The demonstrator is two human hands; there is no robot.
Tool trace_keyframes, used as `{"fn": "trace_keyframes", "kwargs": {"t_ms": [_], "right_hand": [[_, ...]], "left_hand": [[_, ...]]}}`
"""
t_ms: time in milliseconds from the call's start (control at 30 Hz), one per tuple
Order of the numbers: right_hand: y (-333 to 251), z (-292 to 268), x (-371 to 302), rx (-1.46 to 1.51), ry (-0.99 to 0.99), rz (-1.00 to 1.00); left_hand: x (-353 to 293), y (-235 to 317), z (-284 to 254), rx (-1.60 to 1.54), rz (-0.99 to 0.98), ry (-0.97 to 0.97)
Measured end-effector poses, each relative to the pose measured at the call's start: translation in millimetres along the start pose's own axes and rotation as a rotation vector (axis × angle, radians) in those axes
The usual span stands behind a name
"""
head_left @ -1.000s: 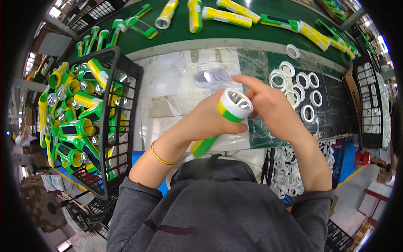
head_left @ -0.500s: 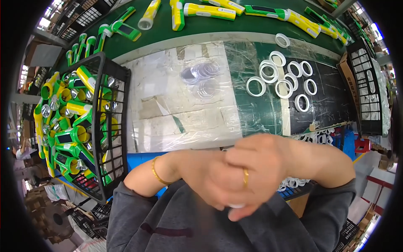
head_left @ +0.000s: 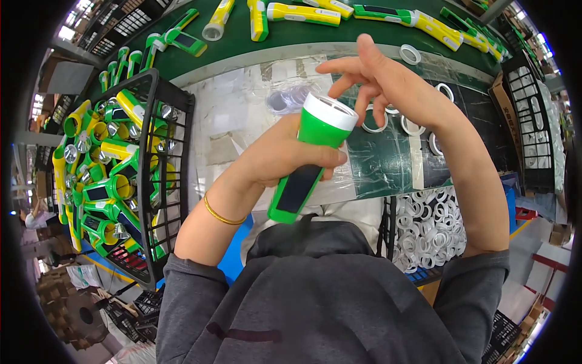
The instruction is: Assembling solar-powered flashlight components by inserting lenses and screwing on front caps.
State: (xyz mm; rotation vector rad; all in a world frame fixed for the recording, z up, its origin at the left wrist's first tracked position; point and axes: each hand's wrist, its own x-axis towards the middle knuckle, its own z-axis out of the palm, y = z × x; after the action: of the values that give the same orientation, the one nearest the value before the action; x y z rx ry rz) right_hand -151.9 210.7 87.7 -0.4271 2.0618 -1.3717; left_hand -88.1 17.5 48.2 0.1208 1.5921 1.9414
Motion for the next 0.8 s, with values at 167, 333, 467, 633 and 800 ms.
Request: {"fn": "trace_keyframes", "kwargs": {"t_ms": [167, 333, 467, 633, 800], "right_hand": [[3.4, 37.9, 0.6, -0.577, 0.161, -0.448], [9.8, 52.3, 16.3, -0.946, 0.465, -0.402], [-3.6, 50.8, 25.9, -1.039, 0.417, -0.097], [37.4, 33.5, 22.7, -0.485, 0.453, -0.826], [27.4, 46.9, -0.9, -0.869, 0.358, -0.751]], "left_hand": [[0.4, -9.8, -5.4, -0.027, -0.054, -0.106], [22.8, -27.0, 3.6, 0.73, 0.439, 0.377], [34.8, -31.1, -0.5, 0.934, 0.248, 0.522], [10.4, -32.2, -8.7, 0.675, 0.297, 0.403], [11.1, -26.9, 7.8, 0.891, 0.479, 0.381]]}}
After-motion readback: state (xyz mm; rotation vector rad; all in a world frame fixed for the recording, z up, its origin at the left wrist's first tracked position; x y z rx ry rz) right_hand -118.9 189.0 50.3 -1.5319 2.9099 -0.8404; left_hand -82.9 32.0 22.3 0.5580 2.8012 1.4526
